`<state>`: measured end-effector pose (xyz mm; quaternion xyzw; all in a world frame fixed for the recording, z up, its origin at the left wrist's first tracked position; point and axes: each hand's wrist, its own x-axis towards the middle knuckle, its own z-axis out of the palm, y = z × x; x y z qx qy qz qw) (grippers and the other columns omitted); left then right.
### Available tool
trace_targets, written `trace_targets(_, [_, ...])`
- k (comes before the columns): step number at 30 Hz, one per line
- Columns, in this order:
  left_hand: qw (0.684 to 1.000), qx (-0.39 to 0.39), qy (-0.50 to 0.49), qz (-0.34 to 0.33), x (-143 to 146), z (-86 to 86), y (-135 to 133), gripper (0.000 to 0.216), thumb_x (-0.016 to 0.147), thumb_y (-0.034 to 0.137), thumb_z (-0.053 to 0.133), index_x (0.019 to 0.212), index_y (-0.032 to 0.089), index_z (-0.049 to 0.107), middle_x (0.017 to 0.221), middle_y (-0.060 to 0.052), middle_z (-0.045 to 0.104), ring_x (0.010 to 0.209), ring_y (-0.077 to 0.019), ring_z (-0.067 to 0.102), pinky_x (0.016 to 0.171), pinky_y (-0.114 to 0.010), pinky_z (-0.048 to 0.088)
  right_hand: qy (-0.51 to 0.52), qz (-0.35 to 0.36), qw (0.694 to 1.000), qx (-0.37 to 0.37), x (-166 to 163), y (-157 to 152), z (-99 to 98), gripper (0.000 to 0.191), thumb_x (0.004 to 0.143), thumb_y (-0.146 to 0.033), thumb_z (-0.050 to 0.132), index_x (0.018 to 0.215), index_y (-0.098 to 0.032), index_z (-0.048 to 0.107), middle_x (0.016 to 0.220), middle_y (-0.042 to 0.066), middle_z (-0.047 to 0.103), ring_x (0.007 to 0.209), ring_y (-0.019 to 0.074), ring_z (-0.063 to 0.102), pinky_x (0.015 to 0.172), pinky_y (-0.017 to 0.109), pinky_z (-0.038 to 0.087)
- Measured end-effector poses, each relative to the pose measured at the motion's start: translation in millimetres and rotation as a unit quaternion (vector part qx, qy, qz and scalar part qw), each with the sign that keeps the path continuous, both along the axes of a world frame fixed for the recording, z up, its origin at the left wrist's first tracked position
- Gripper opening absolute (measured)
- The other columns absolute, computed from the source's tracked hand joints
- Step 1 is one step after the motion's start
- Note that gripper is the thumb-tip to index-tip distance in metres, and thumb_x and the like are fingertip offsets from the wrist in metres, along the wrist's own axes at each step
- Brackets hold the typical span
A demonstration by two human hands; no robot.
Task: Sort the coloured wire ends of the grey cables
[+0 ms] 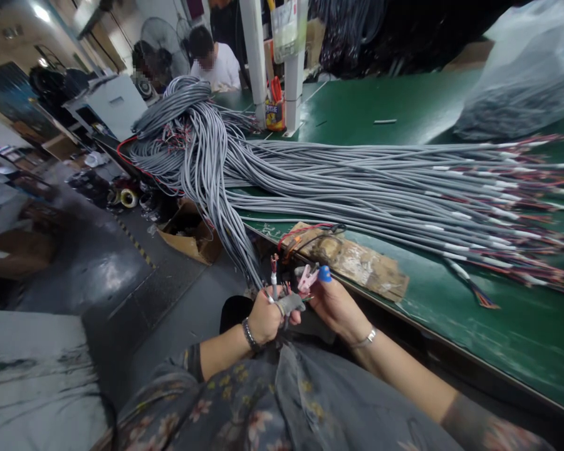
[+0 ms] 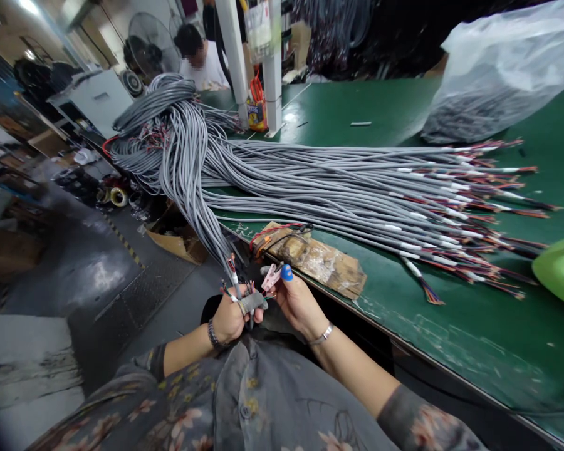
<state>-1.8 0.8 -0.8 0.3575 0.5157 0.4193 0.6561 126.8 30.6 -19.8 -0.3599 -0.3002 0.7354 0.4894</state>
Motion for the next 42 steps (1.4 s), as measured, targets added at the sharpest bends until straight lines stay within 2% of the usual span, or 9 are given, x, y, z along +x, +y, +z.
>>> trace_targets(7, [1.0,0.007,0.01,-0.004,-5,2.2,-6,0.043,0.056,0.054,0.073,0.053,0.014,0.057,0.04,-0.001,0.054,0.035,-0.0077,0.044,0.039,-0.02,0.032,0.029,0.067,0.997,-0.038,8,-3,0.2,0.058,0.064,-0.077,0.055,0.074,-0.021,0.066,0.068,0.003,0.059,0.058,0.0145,0.049,0.057,0.029,0.042])
trace_targets(12, [1.0,0.026,0.0,-0.003,-8,2.4,-6,0.043,0.058,0.054,0.072,0.054,0.014,0.058,0.041,-0.001,0.054,0.036,-0.0084,0.045,0.039,-0.021,0.031,0.017,0.024,1.0,-0.006,7,-3,1.1,0.042,0.067,-0.061,0.067,0.072,-0.02,0.065,0.063,0.0,0.053,0.056,0.0123,0.043,0.054,0.027,0.039])
trace_targets(15, [1.0,0.016,-0.012,0.008,-7,4.1,-1,0.043,0.055,0.056,0.072,0.055,0.014,0.058,0.039,0.0,0.052,0.035,-0.0082,0.043,0.037,-0.021,0.027,-0.006,0.011,1.0,0.007,6,-4,3.4,0.038,0.069,-0.057,0.067,0.068,-0.019,0.062,0.059,-0.002,0.048,0.054,0.0124,0.04,0.052,0.027,0.036])
trace_targets(21, [1.0,0.003,-0.016,0.003,-5,6.4,4,0.042,0.054,0.054,0.071,0.056,0.013,0.059,0.039,-0.001,0.052,0.032,-0.0066,0.04,0.035,-0.021,0.018,-0.021,0.004,1.0,-0.006,7,-6,5.1,0.041,0.068,-0.062,0.064,0.071,-0.021,0.062,0.059,-0.001,0.05,0.055,0.0142,0.041,0.054,0.029,0.037])
trace_targets(25, [1.0,-0.003,-0.021,-0.008,-4,6.5,5,0.041,0.054,0.052,0.071,0.056,0.012,0.06,0.038,-0.002,0.052,0.033,-0.0077,0.043,0.035,-0.021,0.018,-0.109,-0.044,0.992,0.051,6,-8,-2.1,0.051,0.074,-0.071,0.05,0.063,-0.022,0.06,0.059,0.001,0.052,0.057,0.0162,0.044,0.059,0.032,0.039])
trace_targets(27, [1.0,-0.009,-0.019,-0.008,-3,6.6,5,0.042,0.053,0.052,0.071,0.056,0.012,0.06,0.038,-0.001,0.052,0.033,-0.0076,0.043,0.035,-0.021,0.017,-0.125,-0.04,0.989,0.064,6,-7,-6.5,0.053,0.075,-0.073,0.046,0.066,-0.023,0.062,0.062,0.002,0.056,0.061,0.0178,0.048,0.061,0.033,0.041])
trace_targets(32, [1.0,-0.023,-0.02,-0.001,-2,4.6,7,0.041,0.052,0.052,0.071,0.054,0.014,0.057,0.038,-0.001,0.051,0.033,-0.0072,0.041,0.036,-0.021,0.016,-0.04,0.015,0.999,0.021,2,-2,-10.2,0.058,0.072,-0.075,0.048,0.084,-0.021,0.065,0.071,0.005,0.064,0.072,0.0223,0.058,0.066,0.036,0.046])
trace_targets(38, [1.0,-0.021,-0.01,-0.017,-1,0.8,6,0.042,0.053,0.052,0.071,0.053,0.014,0.056,0.039,-0.001,0.051,0.034,-0.0076,0.043,0.036,-0.021,0.017,0.011,-0.008,1.0,-0.015,0,0,-5.4,0.052,0.066,-0.071,0.06,0.079,-0.021,0.067,0.07,0.004,0.065,0.068,0.0201,0.058,0.068,0.034,0.047])
trace_targets(42, [1.0,-0.016,-0.006,-0.018,-2,1.4,2,0.045,0.053,0.056,0.072,0.054,0.013,0.057,0.039,-0.001,0.051,0.033,-0.0079,0.043,0.036,-0.021,0.019,0.019,0.037,0.998,-0.042,6,-3,-4.9,0.057,0.06,-0.075,0.061,0.077,-0.021,0.068,0.071,0.004,0.064,0.062,0.0166,0.054,0.06,0.031,0.046])
